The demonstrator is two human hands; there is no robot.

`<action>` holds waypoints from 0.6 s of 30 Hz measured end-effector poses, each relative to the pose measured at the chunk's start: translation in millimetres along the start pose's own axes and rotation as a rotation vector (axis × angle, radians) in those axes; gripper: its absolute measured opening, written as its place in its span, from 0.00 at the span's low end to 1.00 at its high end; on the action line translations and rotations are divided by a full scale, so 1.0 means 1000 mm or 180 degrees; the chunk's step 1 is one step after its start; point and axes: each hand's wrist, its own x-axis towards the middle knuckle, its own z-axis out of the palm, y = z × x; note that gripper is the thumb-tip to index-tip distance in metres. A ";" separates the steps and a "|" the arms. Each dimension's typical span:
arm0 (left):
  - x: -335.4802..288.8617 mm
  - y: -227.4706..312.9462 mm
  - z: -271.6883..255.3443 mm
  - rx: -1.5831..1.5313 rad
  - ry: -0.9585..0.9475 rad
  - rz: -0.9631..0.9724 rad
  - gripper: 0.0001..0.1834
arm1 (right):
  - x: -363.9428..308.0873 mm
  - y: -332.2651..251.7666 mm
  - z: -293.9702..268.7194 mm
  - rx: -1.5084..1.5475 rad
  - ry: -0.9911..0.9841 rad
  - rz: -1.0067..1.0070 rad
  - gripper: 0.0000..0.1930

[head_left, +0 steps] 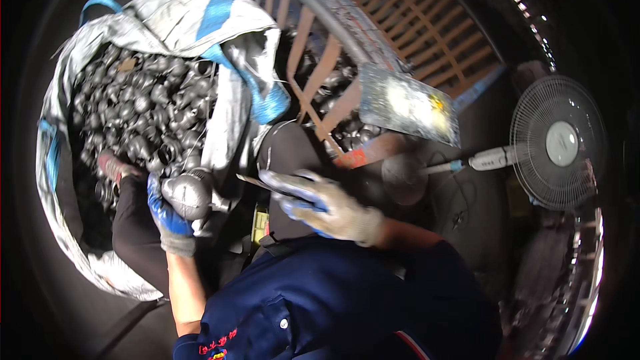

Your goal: Inspecting metal castings and removing burrs using a small hand tool.

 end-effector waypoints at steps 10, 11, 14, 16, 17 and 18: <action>0.010 -0.007 -0.001 -0.0060 -0.0251 -0.0327 0.17 | -0.119 -0.041 -0.129 -0.2512 0.2337 0.0787 0.16; 0.009 -0.010 -0.003 0.0287 -0.0321 -0.0064 0.18 | -0.119 -0.045 -0.137 -0.2717 0.2350 0.1178 0.16; 0.009 -0.015 0.003 0.0562 -0.0226 0.0141 0.19 | -0.131 -0.032 -0.158 -0.3199 0.2505 0.1730 0.16; 0.010 -0.019 0.000 0.1504 -0.0558 0.0810 0.19 | -0.131 -0.038 -0.161 -0.3090 0.2471 0.1868 0.15; 0.012 -0.019 -0.001 0.1507 -0.0564 0.0808 0.19 | -0.135 -0.035 -0.165 -0.3247 0.2381 0.1809 0.15; 0.013 -0.018 -0.001 0.1194 -0.0645 0.0561 0.18 | -0.137 -0.033 -0.168 -0.3403 0.2289 0.1751 0.15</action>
